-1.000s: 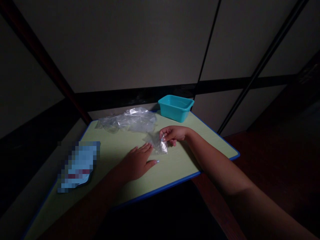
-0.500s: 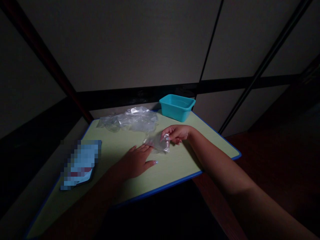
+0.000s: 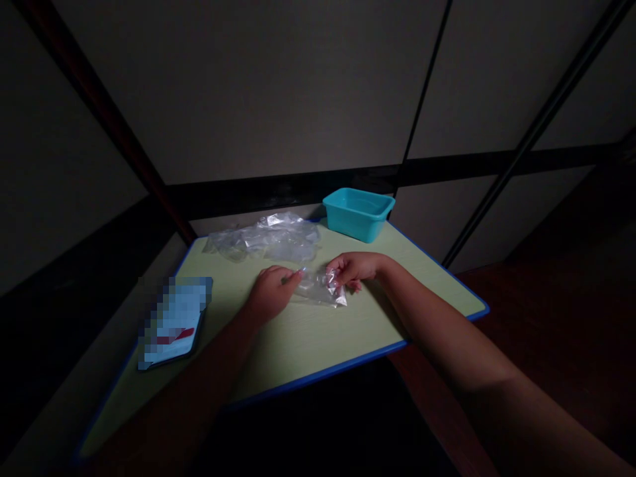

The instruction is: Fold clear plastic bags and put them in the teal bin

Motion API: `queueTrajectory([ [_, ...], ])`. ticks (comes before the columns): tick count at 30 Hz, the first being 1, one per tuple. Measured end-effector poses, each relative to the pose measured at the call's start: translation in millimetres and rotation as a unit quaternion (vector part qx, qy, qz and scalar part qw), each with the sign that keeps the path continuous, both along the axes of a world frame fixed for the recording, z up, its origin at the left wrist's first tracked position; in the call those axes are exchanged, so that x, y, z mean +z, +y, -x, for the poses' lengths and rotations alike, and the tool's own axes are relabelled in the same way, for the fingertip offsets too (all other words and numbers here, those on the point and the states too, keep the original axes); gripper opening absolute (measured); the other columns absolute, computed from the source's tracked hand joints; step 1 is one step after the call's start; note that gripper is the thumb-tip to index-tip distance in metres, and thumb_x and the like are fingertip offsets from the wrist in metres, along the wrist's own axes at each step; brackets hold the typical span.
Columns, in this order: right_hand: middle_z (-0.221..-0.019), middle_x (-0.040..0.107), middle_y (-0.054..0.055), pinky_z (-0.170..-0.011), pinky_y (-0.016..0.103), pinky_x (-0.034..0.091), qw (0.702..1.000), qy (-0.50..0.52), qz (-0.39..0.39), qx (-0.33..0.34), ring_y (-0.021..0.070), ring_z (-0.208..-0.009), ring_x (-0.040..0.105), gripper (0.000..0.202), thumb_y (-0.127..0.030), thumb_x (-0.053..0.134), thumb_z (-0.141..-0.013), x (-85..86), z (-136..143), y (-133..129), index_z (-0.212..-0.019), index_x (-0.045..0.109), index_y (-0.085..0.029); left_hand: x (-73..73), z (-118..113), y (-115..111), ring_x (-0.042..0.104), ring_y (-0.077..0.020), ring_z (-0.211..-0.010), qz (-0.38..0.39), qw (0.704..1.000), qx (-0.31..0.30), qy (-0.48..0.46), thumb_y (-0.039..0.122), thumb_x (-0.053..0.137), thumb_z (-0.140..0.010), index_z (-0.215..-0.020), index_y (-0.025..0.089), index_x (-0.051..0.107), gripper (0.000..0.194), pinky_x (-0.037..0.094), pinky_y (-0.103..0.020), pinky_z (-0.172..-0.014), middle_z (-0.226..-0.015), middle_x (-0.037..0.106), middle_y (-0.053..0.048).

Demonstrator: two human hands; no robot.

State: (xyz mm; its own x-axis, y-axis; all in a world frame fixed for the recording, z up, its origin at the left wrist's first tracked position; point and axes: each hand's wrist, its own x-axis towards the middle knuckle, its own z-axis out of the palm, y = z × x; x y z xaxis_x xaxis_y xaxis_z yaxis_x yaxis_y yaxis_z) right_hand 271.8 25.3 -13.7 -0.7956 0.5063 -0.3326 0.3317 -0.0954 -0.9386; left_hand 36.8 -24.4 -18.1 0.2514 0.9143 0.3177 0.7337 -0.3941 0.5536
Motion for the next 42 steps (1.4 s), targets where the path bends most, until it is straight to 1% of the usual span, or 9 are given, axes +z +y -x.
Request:
queueTrajectory([
  [7, -0.059, 0.065, -0.002, -0.033, 0.013, 0.039, 0.999, 0.033, -0.021, -0.002, 0.0033, -0.034, 0.048, 0.032, -0.032, 0.076, -0.062, -3.2, 1, 2, -0.075, 0.055, -0.012, -5.8, -1, 6, 0.059, -0.0189, -0.086, -0.023, 0.997, 0.075, -0.009, 0.048, 0.049, -0.076, -0.076, 0.019, 0.065, 0.033, 0.04, -0.03, -0.085, -0.083, 0.067, -0.004],
  [14, -0.053, 0.061, -0.005, -0.037, 0.014, 0.043, 0.999, 0.03, -0.013, 0.021, 0.0037, -0.035, 0.049, 0.031, -0.028, 0.077, -0.06, -1.1, 0, 1, -0.076, 0.055, -0.012, -1.7, -2, 8, 0.06, -0.0197, -0.089, 0.01, 0.998, -0.027, -0.048, 0.048, 0.05, -0.074, -0.055, 0.02, 0.062, 0.035, 0.039, -0.031, -0.091, -0.076, 0.068, -0.003],
  [17, -0.055, 0.062, -0.005, -0.036, 0.013, 0.042, 0.999, 0.031, -0.011, 0.022, 0.0039, -0.036, 0.049, 0.032, -0.027, 0.077, -0.06, -0.1, 0, 1, -0.078, 0.055, -0.013, -0.5, -3, 7, 0.059, -0.0202, -0.096, 0.04, 0.993, -0.023, -0.112, 0.045, 0.053, -0.071, -0.058, 0.02, 0.062, 0.029, 0.038, -0.031, -0.093, -0.085, 0.068, -0.004],
  [22, -0.059, 0.063, -0.004, -0.037, 0.013, 0.043, 0.999, 0.03, -0.001, 0.023, 0.0042, -0.037, 0.051, 0.035, -0.024, 0.078, -0.058, -1.9, 1, 2, -0.081, 0.055, -0.013, 2.2, -4, 5, 0.06, -0.018, -0.083, 0.082, 0.973, 0.029, -0.215, 0.041, 0.058, -0.066, -0.072, 0.019, 0.06, 0.023, 0.045, -0.027, -0.075, -0.086, 0.067, -0.003],
  [27, -0.059, 0.063, -0.005, -0.037, 0.014, 0.044, 0.999, 0.04, 0.015, 0.02, 0.0047, -0.037, 0.052, 0.034, -0.022, 0.078, -0.057, -3.6, 1, 4, -0.08, 0.054, -0.013, 8.8, 4, 3, 0.056, -0.0157, -0.059, 0.078, 0.987, 0.074, -0.12, 0.052, 0.047, -0.075, -0.065, 0.018, 0.062, 0.039, 0.041, -0.025, -0.058, -0.057, 0.059, 0.001],
  [30, -0.063, 0.064, -0.004, -0.036, 0.014, 0.044, 0.998, 0.049, 0.025, 0.022, 0.0051, -0.038, 0.053, 0.042, -0.02, 0.077, -0.058, -2.6, 1, 3, -0.094, 0.056, -0.014, 11.3, 8, 3, 0.059, -0.0188, -0.065, 0.102, 0.992, 0.062, -0.051, 0.057, 0.04, -0.079, -0.066, 0.019, 0.069, 0.05, 0.043, -0.028, -0.063, -0.057, 0.062, 0.0],
  [36, -0.068, 0.066, -0.003, -0.039, 0.013, 0.044, 0.998, 0.045, 0.034, 0.03, 0.0057, -0.04, 0.055, 0.076, -0.017, 0.075, -0.063, -1.8, -2, 2, -0.13, 0.039, -0.02, 7.4, 8, 8, 0.061, -0.0198, -0.085, 0.024, 1.0, 0.008, -0.011, 0.051, 0.048, -0.076, -0.068, 0.022, 0.071, 0.038, 0.042, -0.031, -0.085, -0.077, 0.069, -0.002],
  [39, -0.069, 0.066, -0.003, -0.04, 0.014, 0.044, 0.998, 0.038, 0.031, 0.03, 0.0057, -0.04, 0.055, 0.08, -0.017, 0.075, -0.063, -2.8, -2, 3, -0.133, 0.037, -0.021, 2.2, 4, 10, 0.06, -0.0189, -0.091, 0.021, 0.999, -0.002, -0.041, 0.047, 0.053, -0.074, -0.068, 0.021, 0.07, 0.032, 0.041, -0.031, -0.09, -0.086, 0.069, -0.003],
  [42, -0.069, 0.065, -0.003, -0.041, 0.014, 0.045, 0.999, 0.032, 0.02, 0.028, 0.0054, -0.042, 0.055, 0.071, -0.017, 0.076, -0.061, -3.4, -2, 4, -0.125, 0.045, -0.019, -1.9, 0, 10, 0.059, -0.0185, -0.093, 0.029, 0.996, -0.02, -0.086, 0.045, 0.05, -0.076, -0.065, 0.02, 0.068, 0.032, 0.042, -0.03, -0.09, -0.09, 0.068, -0.003],
])
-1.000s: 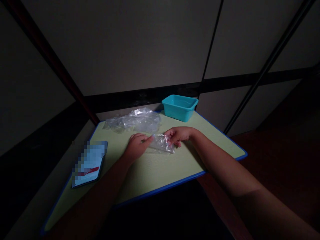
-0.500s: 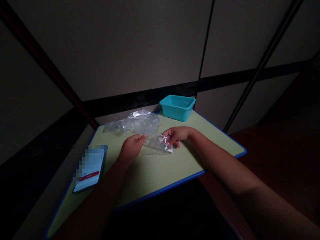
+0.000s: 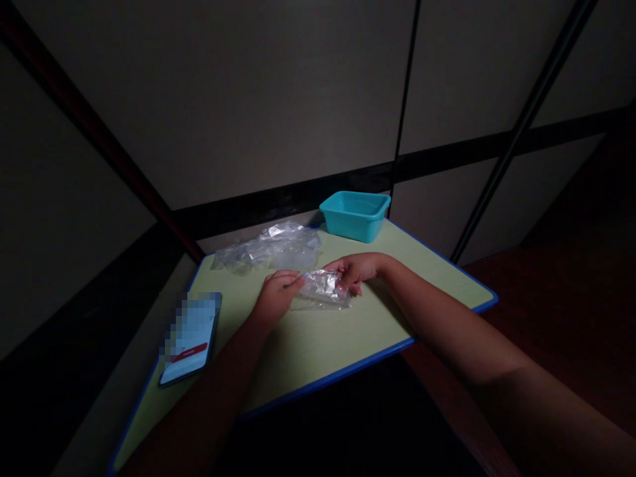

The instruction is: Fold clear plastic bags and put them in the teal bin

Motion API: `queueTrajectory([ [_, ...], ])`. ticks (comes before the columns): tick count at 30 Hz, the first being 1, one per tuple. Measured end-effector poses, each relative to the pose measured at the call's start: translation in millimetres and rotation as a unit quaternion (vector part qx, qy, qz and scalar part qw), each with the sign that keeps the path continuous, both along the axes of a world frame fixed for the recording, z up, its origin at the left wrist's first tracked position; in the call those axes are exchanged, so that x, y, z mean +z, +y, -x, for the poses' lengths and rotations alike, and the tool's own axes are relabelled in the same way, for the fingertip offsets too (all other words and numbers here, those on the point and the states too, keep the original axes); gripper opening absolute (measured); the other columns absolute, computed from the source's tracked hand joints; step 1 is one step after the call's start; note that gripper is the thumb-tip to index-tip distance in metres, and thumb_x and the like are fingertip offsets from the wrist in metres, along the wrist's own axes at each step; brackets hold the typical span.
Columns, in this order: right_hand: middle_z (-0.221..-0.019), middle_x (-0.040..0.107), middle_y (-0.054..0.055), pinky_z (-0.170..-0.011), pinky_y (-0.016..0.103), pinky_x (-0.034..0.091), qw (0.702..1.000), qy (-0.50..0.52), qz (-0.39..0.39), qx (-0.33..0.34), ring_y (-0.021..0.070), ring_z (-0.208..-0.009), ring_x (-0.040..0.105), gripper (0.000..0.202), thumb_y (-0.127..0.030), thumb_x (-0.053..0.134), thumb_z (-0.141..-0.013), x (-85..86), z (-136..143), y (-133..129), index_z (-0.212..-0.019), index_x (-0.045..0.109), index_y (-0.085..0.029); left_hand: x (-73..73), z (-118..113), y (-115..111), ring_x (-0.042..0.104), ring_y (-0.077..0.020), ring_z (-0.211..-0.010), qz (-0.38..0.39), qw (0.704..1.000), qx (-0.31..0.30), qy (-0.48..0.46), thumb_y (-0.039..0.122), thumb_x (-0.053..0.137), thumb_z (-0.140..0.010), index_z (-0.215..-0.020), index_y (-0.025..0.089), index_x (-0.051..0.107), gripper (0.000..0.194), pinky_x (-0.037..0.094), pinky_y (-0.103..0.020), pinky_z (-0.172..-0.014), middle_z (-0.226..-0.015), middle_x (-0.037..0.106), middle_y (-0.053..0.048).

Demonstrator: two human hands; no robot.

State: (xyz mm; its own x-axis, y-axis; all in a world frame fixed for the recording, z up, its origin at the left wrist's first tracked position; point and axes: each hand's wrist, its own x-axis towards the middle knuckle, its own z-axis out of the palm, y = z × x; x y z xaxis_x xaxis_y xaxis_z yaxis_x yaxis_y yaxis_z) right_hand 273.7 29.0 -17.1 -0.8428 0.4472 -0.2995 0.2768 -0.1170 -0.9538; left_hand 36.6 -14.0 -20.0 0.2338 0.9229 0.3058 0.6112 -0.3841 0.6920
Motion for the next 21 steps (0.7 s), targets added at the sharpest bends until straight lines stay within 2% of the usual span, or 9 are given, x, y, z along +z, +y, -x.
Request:
queueTrajectory([
  [1, -0.068, 0.065, -0.003, -0.041, 0.014, 0.045, 1.0, 0.0, -0.003, 0.0, 0.0053, -0.042, 0.055, 0.067, -0.017, 0.076, -0.06, -0.1, 0, 0, -0.122, 0.048, -0.019, -0.5, 0, 0, 0.06, -0.0184, -0.091, 0.0, 1.0, 0.004, -0.01, 0.045, 0.049, -0.076, -0.065, 0.02, 0.067, 0.033, 0.043, -0.03, -0.089, -0.088, 0.068, -0.004],
  [3, -0.067, 0.064, -0.004, -0.042, 0.014, 0.046, 1.0, 0.005, -0.006, -0.001, 0.0051, -0.042, 0.054, 0.061, -0.018, 0.076, -0.061, -0.4, 0, 0, -0.117, 0.051, -0.018, 0.2, 0, -1, 0.061, -0.0191, -0.086, -0.024, 0.998, 0.052, -0.008, 0.046, 0.051, -0.075, -0.067, 0.02, 0.064, 0.03, 0.044, -0.031, -0.086, -0.083, 0.068, -0.004],
  [5, -0.065, 0.064, -0.004, -0.041, 0.014, 0.046, 1.0, 0.011, -0.005, -0.006, 0.0051, -0.041, 0.053, 0.061, -0.019, 0.076, -0.061, -0.7, 0, 0, -0.117, 0.051, -0.018, 3.0, 3, -1, 0.06, -0.0203, -0.084, -0.066, 0.992, 0.109, 0.02, 0.047, 0.054, -0.072, -0.066, 0.02, 0.062, 0.029, 0.042, -0.034, -0.087, -0.078, 0.067, -0.004],
  [6, -0.065, 0.064, -0.004, -0.041, 0.015, 0.046, 1.0, 0.011, -0.002, -0.008, 0.0053, -0.041, 0.054, 0.063, -0.02, 0.076, -0.061, -0.7, 0, 0, -0.119, 0.05, -0.018, 4.8, 5, -1, 0.061, -0.0206, -0.085, -0.077, 0.989, 0.118, 0.034, 0.048, 0.054, -0.072, -0.063, 0.02, 0.061, 0.03, 0.041, -0.034, -0.088, -0.076, 0.068, -0.003],
  [10, -0.068, 0.066, -0.003, -0.043, 0.017, 0.048, 1.0, -0.005, 0.009, -0.009, 0.0068, -0.043, 0.057, 0.068, -0.022, 0.076, -0.062, -0.6, -1, 0, -0.124, 0.046, -0.02, 10.6, 9, -3, 0.063, -0.0192, -0.084, -0.016, 0.998, 0.037, 0.046, 0.05, 0.042, -0.08, -0.053, 0.022, 0.064, 0.045, 0.042, -0.031, -0.087, -0.07, 0.069, -0.002],
  [14, -0.067, 0.067, -0.001, -0.044, 0.017, 0.048, 1.0, -0.017, 0.008, -0.015, 0.0071, -0.043, 0.057, 0.048, -0.026, 0.076, -0.062, -1.1, 0, 1, -0.104, 0.055, -0.014, 10.9, 5, -5, 0.063, -0.0189, -0.086, 0.01, 0.999, 0.003, 0.039, 0.049, 0.041, -0.081, -0.053, 0.022, 0.068, 0.047, 0.042, -0.03, -0.087, -0.078, 0.071, -0.003],
  [17, -0.063, 0.066, -0.002, -0.044, 0.019, 0.05, 0.999, -0.02, 0.015, -0.024, 0.0087, -0.044, 0.058, 0.042, -0.027, 0.076, -0.06, -1.0, 0, 2, -0.094, 0.056, -0.014, 10.6, 4, -5, 0.063, -0.0177, -0.085, -0.006, 0.999, -0.003, 0.032, 0.048, 0.04, -0.082, -0.05, 0.022, 0.065, 0.049, 0.042, -0.028, -0.086, -0.077, 0.071, -0.003],
  [21, -0.069, 0.068, 0.0, -0.046, 0.02, 0.051, 0.999, -0.039, 0.013, -0.017, 0.009, -0.045, 0.06, 0.046, -0.024, 0.074, -0.063, -0.4, -1, 2, -0.103, 0.055, -0.015, 12.6, 7, -3, 0.062, -0.0177, -0.075, -0.048, 0.998, 0.035, 0.03, 0.048, 0.039, -0.081, -0.047, 0.021, 0.061, 0.048, 0.043, -0.028, -0.082, -0.061, 0.065, -0.003],
])
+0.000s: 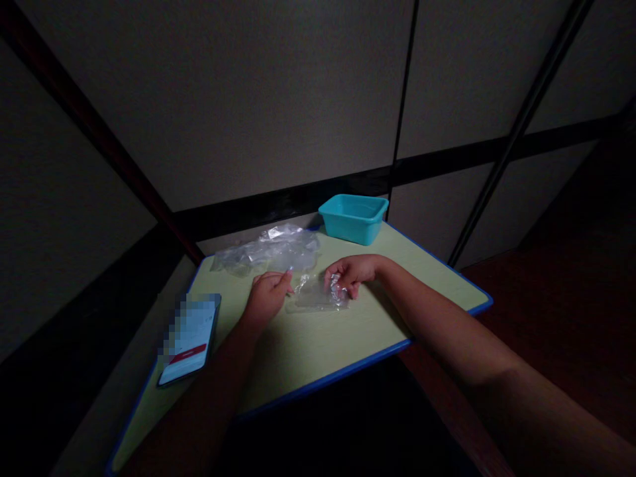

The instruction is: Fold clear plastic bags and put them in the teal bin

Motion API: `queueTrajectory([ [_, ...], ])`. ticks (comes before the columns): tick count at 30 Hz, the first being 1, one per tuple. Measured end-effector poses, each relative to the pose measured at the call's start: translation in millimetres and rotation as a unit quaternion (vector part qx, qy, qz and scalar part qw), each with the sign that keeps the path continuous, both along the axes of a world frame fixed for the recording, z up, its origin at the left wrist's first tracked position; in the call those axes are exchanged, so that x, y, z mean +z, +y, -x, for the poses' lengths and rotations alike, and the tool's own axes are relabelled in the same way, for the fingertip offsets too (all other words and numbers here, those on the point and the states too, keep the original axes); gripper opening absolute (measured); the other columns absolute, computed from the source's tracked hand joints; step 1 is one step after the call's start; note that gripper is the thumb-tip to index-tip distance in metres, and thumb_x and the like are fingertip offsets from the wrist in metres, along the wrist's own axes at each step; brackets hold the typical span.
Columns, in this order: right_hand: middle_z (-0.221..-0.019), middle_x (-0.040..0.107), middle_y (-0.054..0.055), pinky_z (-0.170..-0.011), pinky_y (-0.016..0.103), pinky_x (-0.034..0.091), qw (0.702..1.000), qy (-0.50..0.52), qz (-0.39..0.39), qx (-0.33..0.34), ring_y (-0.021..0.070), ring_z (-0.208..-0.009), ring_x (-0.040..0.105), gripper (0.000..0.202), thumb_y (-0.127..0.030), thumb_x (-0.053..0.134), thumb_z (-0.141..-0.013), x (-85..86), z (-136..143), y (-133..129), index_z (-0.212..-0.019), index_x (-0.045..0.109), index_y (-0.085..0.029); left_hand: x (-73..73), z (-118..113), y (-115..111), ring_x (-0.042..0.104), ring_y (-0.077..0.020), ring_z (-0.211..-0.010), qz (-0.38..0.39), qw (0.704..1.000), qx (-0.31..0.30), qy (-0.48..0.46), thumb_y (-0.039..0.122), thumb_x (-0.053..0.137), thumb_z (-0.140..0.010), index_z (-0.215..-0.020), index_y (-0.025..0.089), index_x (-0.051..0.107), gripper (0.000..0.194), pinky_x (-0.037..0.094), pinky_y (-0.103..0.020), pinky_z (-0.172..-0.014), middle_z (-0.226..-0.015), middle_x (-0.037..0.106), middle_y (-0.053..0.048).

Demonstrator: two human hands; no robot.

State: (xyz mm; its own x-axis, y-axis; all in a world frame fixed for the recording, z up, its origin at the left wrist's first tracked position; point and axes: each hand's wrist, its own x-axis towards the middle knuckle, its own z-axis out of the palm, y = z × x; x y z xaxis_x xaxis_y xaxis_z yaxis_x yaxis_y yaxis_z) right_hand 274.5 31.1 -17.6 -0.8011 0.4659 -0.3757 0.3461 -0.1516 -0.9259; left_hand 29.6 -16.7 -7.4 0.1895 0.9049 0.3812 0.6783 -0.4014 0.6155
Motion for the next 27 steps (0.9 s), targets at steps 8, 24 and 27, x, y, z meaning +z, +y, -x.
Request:
queueTrajectory([
  [8, -0.072, 0.068, -0.002, -0.046, 0.019, 0.051, 0.998, 0.057, 0.028, -0.002, 0.0093, -0.046, 0.062, 0.043, -0.018, 0.076, -0.062, -3.3, -4, 2, -0.097, 0.051, -0.017, 11.6, 2, -11, 0.056, -0.0128, -0.05, 0.211, 0.967, 0.035, -0.137, 0.055, 0.038, -0.082, -0.047, 0.016, 0.055, 0.055, 0.045, -0.025, -0.054, -0.058, 0.062, -0.006],
  [24, -0.067, 0.064, -0.005, -0.041, 0.018, 0.05, 0.99, 0.132, 0.045, 0.007, 0.0059, -0.039, 0.056, 0.039, -0.016, 0.076, -0.062, -9.4, -7, 5, -0.091, 0.05, -0.016, 5.5, -12, -17, 0.046, -0.0038, -0.038, 0.319, 0.921, -0.042, -0.22, 0.04, 0.059, -0.078, -0.089, 0.014, 0.059, 0.029, 0.034, -0.016, -0.034, -0.077, 0.064, -0.003],
  [27, -0.068, 0.064, -0.005, -0.041, 0.016, 0.049, 0.99, 0.134, 0.044, 0.017, 0.0055, -0.04, 0.056, 0.039, -0.016, 0.076, -0.062, -10.4, -7, 6, -0.091, 0.05, -0.016, 3.3, -13, -15, 0.049, -0.0037, -0.042, 0.305, 0.92, -0.013, -0.245, 0.041, 0.054, -0.082, -0.094, 0.015, 0.058, 0.029, 0.039, -0.018, -0.037, -0.094, 0.063, -0.006],
])
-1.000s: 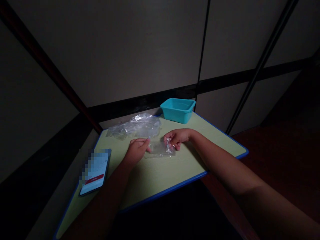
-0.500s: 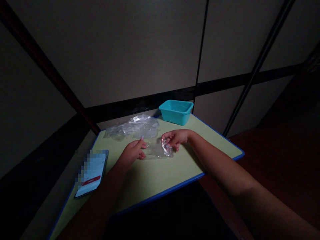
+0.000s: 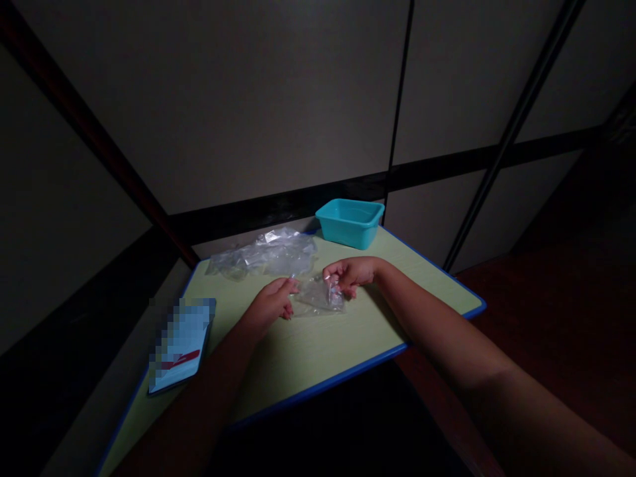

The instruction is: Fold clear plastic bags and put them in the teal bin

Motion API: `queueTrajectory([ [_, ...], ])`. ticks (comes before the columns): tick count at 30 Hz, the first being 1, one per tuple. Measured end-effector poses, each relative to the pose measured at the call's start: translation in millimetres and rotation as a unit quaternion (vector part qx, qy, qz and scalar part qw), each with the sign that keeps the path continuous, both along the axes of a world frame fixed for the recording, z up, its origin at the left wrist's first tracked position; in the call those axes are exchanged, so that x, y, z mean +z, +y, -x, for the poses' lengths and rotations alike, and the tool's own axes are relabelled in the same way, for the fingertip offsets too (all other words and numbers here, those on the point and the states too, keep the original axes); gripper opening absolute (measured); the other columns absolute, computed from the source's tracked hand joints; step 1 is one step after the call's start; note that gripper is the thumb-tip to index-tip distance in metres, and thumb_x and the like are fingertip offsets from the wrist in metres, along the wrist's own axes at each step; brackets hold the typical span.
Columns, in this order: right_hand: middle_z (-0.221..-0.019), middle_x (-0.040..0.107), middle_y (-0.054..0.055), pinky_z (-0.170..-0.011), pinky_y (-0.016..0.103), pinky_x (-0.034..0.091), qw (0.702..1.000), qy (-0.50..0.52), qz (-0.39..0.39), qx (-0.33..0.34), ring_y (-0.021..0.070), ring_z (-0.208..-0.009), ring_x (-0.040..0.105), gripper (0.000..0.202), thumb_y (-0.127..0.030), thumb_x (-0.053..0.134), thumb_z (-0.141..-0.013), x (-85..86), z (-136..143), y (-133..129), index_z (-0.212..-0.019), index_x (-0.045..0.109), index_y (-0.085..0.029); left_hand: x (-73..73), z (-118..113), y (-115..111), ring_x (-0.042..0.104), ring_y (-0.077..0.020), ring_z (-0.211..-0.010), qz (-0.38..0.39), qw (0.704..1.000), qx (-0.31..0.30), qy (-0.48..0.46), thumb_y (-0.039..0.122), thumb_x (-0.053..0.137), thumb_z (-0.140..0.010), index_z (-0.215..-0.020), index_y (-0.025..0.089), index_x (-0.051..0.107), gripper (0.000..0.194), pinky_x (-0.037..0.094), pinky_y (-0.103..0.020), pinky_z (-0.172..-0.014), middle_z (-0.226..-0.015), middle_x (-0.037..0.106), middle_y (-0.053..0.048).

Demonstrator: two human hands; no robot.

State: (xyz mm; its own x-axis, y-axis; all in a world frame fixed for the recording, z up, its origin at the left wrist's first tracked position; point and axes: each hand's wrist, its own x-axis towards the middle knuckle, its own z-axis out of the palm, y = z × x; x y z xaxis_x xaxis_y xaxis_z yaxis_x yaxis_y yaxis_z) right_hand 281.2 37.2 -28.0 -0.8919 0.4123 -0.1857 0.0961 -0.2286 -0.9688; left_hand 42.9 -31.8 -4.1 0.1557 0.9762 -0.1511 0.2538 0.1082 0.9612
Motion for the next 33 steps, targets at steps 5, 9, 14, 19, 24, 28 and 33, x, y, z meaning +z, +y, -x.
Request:
queueTrajectory([
  [5, -0.063, 0.062, -0.006, -0.038, 0.014, 0.046, 1.0, -0.007, -0.017, -0.005, 0.0051, -0.039, 0.054, 0.04, -0.017, 0.074, -0.065, 0.4, 0, 0, -0.097, 0.05, -0.017, -1.9, 1, 0, 0.043, -0.0032, -0.036, 0.038, 0.996, -0.082, 0.0, 0.041, 0.054, -0.082, -0.093, 0.013, 0.058, 0.03, 0.032, -0.017, -0.033, -0.083, 0.065, -0.007],
  [9, -0.069, 0.064, -0.004, -0.041, 0.015, 0.048, 0.999, -0.035, -0.022, -0.01, 0.0055, -0.042, 0.056, 0.044, -0.018, 0.075, -0.065, 5.0, 1, -2, -0.102, 0.05, -0.017, 1.1, 0, -4, 0.05, -0.0048, -0.044, 0.038, 0.99, -0.112, -0.077, 0.039, 0.062, -0.076, -0.086, 0.015, 0.053, 0.027, 0.039, -0.018, -0.041, -0.086, 0.065, -0.006],
  [14, -0.071, 0.066, -0.002, -0.044, 0.015, 0.049, 0.999, -0.047, -0.015, -0.002, 0.0062, -0.045, 0.058, 0.048, -0.019, 0.077, -0.062, 7.4, 2, -3, -0.102, 0.05, -0.017, 5.4, -5, -7, 0.063, -0.0148, -0.075, 0.024, 0.977, -0.097, -0.191, 0.04, 0.066, -0.073, -0.085, 0.017, 0.05, 0.03, 0.051, -0.027, -0.065, -0.087, 0.06, -0.002],
  [19, -0.065, 0.065, -0.004, -0.042, 0.016, 0.049, 0.999, -0.05, -0.017, 0.0, 0.0069, -0.041, 0.057, 0.047, -0.021, 0.078, -0.06, 7.6, 3, -3, -0.099, 0.052, -0.016, 2.8, -8, -4, 0.063, -0.0144, -0.072, 0.014, 0.973, -0.045, -0.224, 0.038, 0.06, -0.079, -0.084, 0.017, 0.05, 0.024, 0.051, -0.029, -0.068, -0.083, 0.058, -0.001],
  [24, -0.064, 0.066, -0.003, -0.037, 0.016, 0.046, 0.999, -0.021, -0.025, -0.005, 0.0067, -0.037, 0.054, 0.045, -0.022, 0.079, -0.059, 9.5, 4, -5, -0.092, 0.049, -0.016, 0.1, -8, -3, 0.064, -0.0143, -0.072, 0.061, 0.973, -0.014, -0.223, 0.035, 0.05, -0.087, -0.101, 0.017, 0.049, 0.022, 0.051, -0.033, -0.074, -0.09, 0.061, -0.006],
  [28, -0.061, 0.064, -0.005, -0.033, 0.014, 0.04, 1.0, 0.017, -0.024, -0.003, 0.005, -0.033, 0.048, 0.043, -0.021, 0.077, -0.062, 13.9, 3, -9, -0.09, 0.044, -0.017, 1.9, -9, -3, 0.064, -0.0166, -0.078, 0.098, 0.962, -0.045, -0.252, 0.04, 0.047, -0.088, -0.114, 0.018, 0.045, 0.034, 0.048, -0.037, -0.083, -0.096, 0.062, -0.01],
  [33, -0.072, 0.065, -0.004, -0.031, 0.013, 0.034, 0.998, 0.045, -0.035, -0.013, 0.0028, -0.033, 0.046, 0.049, -0.023, 0.076, -0.065, 24.0, -5, -9, -0.102, 0.045, -0.016, 3.6, -9, -2, 0.064, -0.0216, -0.086, 0.121, 0.955, -0.075, -0.259, 0.05, 0.039, -0.089, -0.117, 0.015, 0.044, 0.045, 0.046, -0.04, -0.087, -0.1, 0.062, -0.014],
])
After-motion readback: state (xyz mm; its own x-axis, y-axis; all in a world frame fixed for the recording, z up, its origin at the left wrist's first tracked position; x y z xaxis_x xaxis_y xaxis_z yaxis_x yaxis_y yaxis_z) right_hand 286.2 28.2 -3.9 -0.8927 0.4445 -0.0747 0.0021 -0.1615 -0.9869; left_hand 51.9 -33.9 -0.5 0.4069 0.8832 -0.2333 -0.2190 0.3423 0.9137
